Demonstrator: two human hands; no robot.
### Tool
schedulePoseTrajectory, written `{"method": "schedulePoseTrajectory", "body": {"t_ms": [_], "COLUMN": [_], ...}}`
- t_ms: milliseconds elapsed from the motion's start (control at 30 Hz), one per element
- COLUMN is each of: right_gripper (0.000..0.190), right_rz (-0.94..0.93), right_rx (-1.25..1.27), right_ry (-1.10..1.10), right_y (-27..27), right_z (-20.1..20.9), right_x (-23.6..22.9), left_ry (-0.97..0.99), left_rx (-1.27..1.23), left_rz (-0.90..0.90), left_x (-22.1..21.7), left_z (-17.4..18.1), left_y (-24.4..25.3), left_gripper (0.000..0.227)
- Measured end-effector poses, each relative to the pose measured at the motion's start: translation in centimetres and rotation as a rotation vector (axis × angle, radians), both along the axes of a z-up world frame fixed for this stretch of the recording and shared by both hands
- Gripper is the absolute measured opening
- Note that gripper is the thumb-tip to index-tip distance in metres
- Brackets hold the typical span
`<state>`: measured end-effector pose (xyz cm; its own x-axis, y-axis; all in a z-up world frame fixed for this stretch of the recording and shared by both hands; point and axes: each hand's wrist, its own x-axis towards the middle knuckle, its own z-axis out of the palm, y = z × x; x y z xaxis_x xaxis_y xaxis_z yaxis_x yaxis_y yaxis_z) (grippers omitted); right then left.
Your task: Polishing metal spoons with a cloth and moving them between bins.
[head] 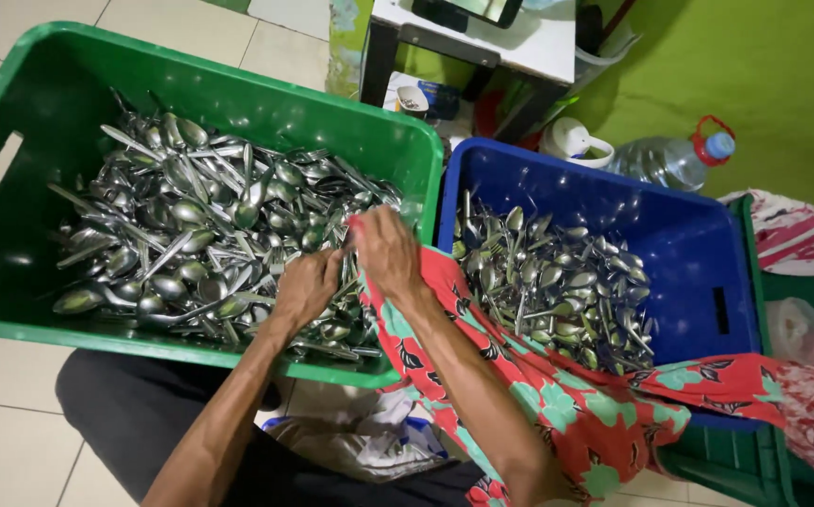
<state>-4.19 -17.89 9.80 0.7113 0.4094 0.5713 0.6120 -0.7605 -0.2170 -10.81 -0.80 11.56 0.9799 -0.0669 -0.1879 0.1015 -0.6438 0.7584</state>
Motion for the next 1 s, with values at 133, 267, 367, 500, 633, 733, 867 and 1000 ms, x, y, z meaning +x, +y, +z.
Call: {"method": "schedulePoseTrajectory", "body": {"t_ms": [133,267,367,500,633,733,867,1000], "right_gripper": [0.011,0.013,0.014,0.012,0.011,0.012,0.009,0.005], "right_rz": [-0.142,0.087,0.142,-0.053,-0.085,0.177,0.115,-0.084], "right_rx": [-0.080,-0.020,0.008,-0.007,-0.041,0.007,0.038,0.150], "right_ry": [-0.024,0.135,0.126,0.010,0.023,0.111,0.055,0.011], "right_y": [-0.3,0.5,0.7,0.0,-0.3,0.7,0.0,-0.4], "right_z": [-1.5,-1.7,-0.4,2.6,-2.2,-1.3,-0.8,-0.5], "right_x": [0.2,-0.4,-0.4,-0.7,0.0,-0.2,0.5,0.8], "left_ry": [0.020,0.016,0.007,-0.056,-0.001,0.005,-0.002,0.014], "left_rx": [-0.025,0.018,0.010,-0.053,-0.069,-0.014,-0.053,-0.268], "left_rz": [0.021,0.024,-0.005,-0.006,0.029,-0.025,-0.090,-0.017], "left_x": [-0.6,0.1,0.0,-0.3,-0.7,0.0,-0.3,0.1], "left_z": [4.0,0.4,-0.2,0.7,1.7,-0.6,-1.1,-0.9], "left_y": [0.0,0.3,0.0,-0.1,0.1,0.3,-0.1,-0.1], "left_gripper": [0.048,0.049,0.048,0.046,0.048,0.049,0.048,0.040]}}
